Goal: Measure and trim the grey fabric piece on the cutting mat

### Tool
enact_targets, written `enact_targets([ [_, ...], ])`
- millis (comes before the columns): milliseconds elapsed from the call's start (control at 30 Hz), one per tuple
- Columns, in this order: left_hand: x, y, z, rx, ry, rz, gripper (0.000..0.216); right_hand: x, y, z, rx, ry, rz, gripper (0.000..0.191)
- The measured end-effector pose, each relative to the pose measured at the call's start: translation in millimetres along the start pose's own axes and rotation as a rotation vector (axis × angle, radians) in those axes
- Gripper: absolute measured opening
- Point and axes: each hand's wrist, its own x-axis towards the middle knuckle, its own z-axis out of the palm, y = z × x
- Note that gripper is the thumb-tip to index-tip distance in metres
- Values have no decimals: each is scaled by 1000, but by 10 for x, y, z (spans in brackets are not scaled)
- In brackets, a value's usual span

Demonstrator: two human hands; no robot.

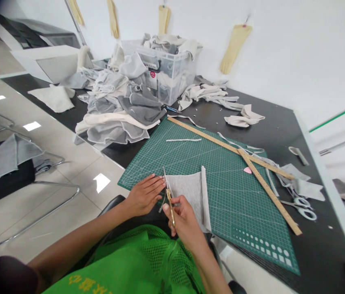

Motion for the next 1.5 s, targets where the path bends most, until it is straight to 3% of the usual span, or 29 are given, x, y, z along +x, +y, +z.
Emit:
enact_targets([
  [867, -34, -42, 20, -62, 25, 46, 45, -7, -24, -52, 109, -43, 37, 46],
  [1500, -51, -40, 30, -92, 30, 38, 47, 35, -34, -69, 34, -67, -3, 43],
])
